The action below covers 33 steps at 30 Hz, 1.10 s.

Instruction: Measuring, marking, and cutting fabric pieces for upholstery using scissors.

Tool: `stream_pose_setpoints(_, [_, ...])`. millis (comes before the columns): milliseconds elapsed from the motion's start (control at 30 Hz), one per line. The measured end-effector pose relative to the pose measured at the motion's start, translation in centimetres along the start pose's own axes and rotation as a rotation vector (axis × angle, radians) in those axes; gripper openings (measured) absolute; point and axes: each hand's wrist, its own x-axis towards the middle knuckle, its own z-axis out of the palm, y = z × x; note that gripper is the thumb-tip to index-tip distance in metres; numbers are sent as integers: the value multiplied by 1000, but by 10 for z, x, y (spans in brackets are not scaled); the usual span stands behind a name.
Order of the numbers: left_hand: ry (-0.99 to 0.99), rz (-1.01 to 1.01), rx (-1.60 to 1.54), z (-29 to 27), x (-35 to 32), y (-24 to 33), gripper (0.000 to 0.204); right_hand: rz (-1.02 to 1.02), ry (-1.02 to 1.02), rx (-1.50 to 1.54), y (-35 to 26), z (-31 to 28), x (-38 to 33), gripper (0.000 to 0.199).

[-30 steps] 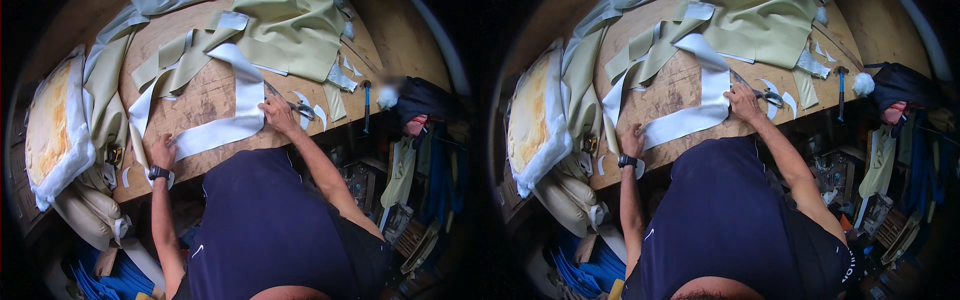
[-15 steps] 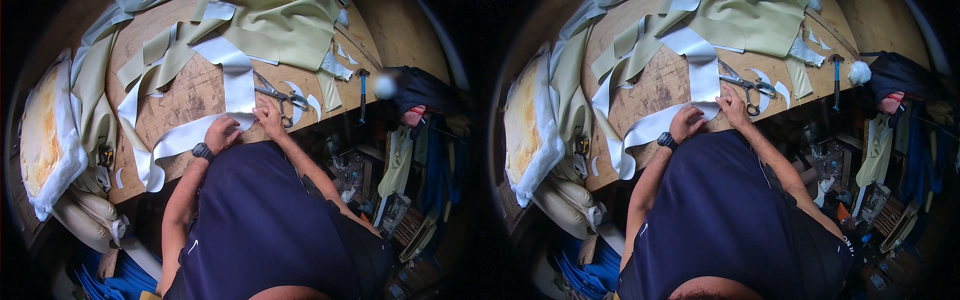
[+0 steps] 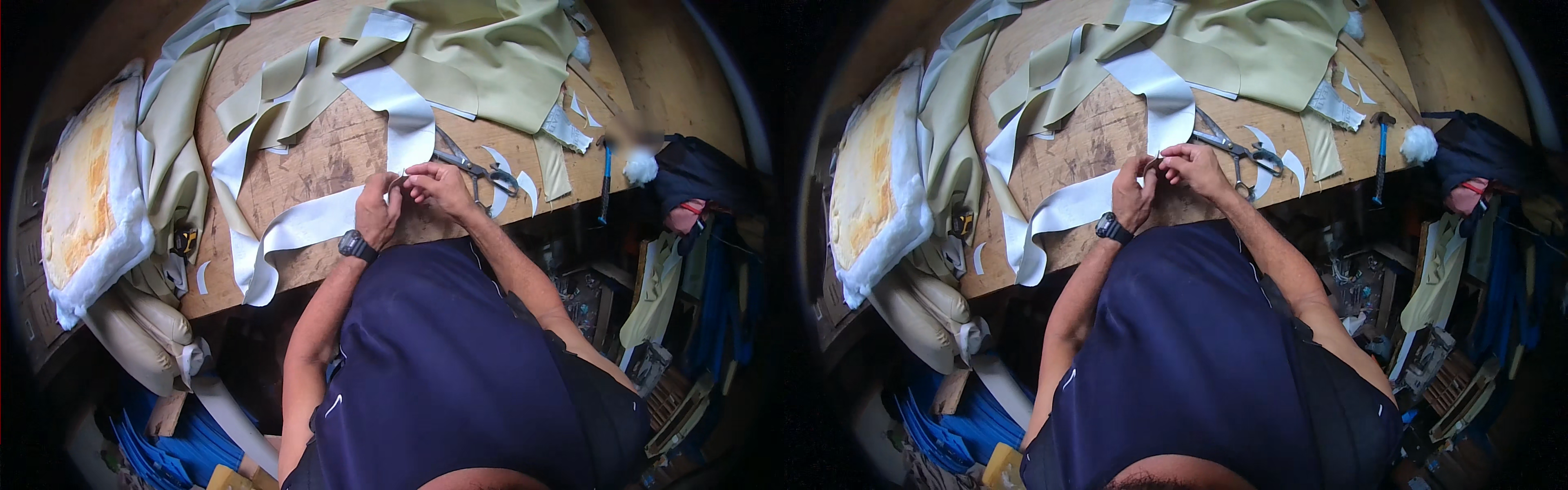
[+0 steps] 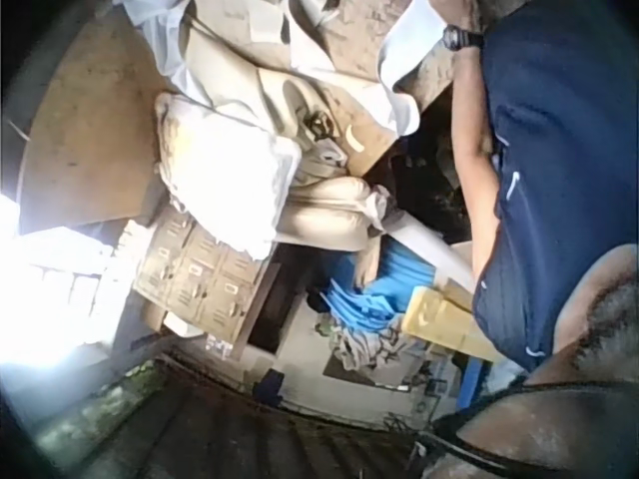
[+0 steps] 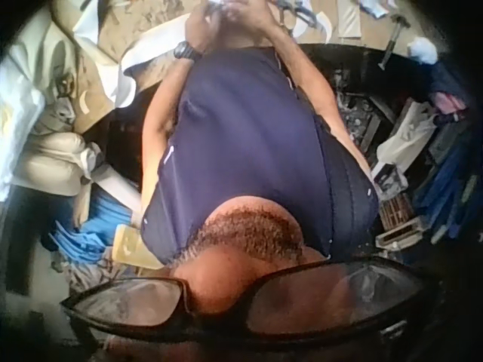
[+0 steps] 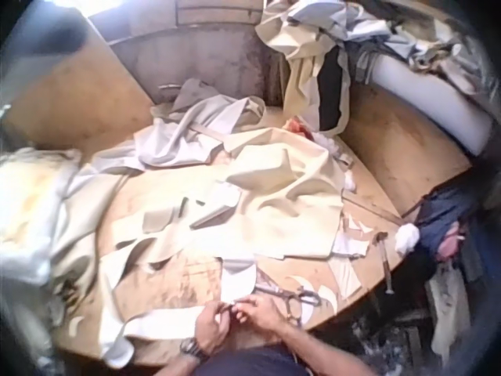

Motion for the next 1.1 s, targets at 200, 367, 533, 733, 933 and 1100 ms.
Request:
stream_pose_setpoints(200, [9,-187,-76,-13,11,27,15,-369,97,-525,-13,10,-2,24])
stream_pose_setpoints(367, [-11,-153,70,-16,12,25,19,-423,66,-647,-20,12,-5,23])
stream_pose_setpoints(533, [-10,-307,-19,-22,4,21,24,-377,49,-640,-22,20,-5,25])
stream_pose_setpoints(733, [-65,-381,-270,-18,9,8,27,-281,117,-424,0,8,1,23])
stream_pose_setpoints(933, [-158,-186,-110,-1,18,15,30,-629,304,-812,23,-25,8,31])
stream_pose_setpoints(1100, [-224,-52,-53,21,26,-7,33,-588,572,-548,11,-47,-34,22])
